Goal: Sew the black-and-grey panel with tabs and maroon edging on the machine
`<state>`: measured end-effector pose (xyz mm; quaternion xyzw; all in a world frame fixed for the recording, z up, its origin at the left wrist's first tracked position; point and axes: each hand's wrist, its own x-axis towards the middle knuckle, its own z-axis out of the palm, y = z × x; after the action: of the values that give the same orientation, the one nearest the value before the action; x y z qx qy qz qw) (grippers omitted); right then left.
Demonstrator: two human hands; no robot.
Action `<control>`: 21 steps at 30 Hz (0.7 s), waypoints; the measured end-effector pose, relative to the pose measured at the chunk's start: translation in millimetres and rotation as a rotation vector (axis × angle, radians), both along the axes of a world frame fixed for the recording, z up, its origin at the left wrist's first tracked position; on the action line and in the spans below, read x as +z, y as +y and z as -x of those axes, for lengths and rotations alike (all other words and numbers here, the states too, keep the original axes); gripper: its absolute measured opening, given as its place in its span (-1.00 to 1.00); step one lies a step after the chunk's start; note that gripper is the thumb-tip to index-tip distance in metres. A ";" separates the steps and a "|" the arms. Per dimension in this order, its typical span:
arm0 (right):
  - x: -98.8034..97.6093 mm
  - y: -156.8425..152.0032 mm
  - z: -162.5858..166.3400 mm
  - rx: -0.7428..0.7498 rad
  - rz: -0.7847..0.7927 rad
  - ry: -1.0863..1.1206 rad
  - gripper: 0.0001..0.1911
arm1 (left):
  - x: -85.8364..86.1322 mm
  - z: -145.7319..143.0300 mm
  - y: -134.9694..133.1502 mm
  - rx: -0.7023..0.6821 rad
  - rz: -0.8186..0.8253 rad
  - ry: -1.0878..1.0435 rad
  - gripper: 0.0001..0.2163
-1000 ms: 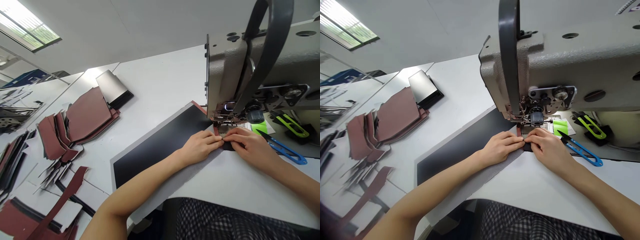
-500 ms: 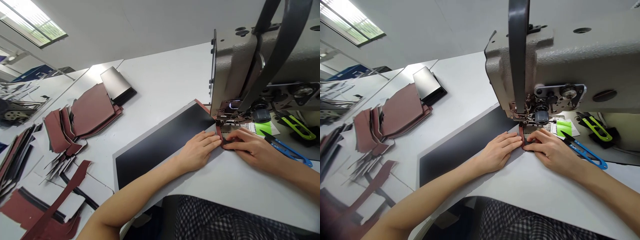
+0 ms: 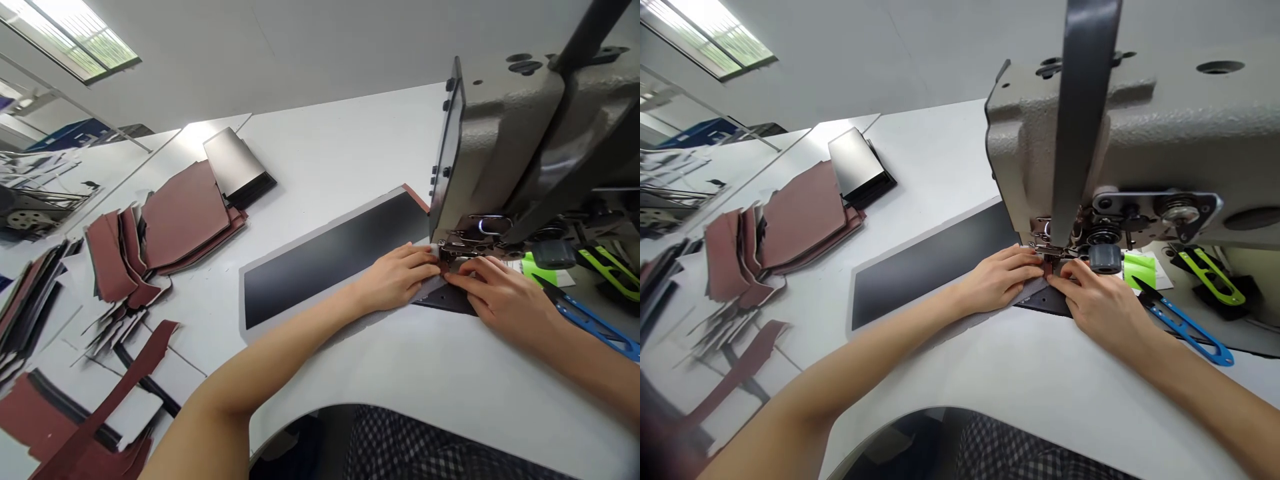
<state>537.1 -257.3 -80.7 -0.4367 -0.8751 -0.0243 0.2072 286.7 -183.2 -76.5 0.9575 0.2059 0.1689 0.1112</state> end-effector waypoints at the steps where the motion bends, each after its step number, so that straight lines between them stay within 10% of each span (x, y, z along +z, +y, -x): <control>1: -1.4 1.5 0.5 -0.021 -0.006 -0.001 -0.59 | 0.1 -0.9 3.8 0.008 0.011 -0.001 -0.70; 21: -11.0 4.3 3.9 -0.154 -0.001 0.104 -0.62 | -1.3 -11.7 26.7 0.029 0.083 -0.093 -0.68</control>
<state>533.2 -253.0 -91.7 -0.5033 -0.8270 -0.0180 0.2500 298.4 -156.5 -77.8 0.9401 0.2209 0.2063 0.1576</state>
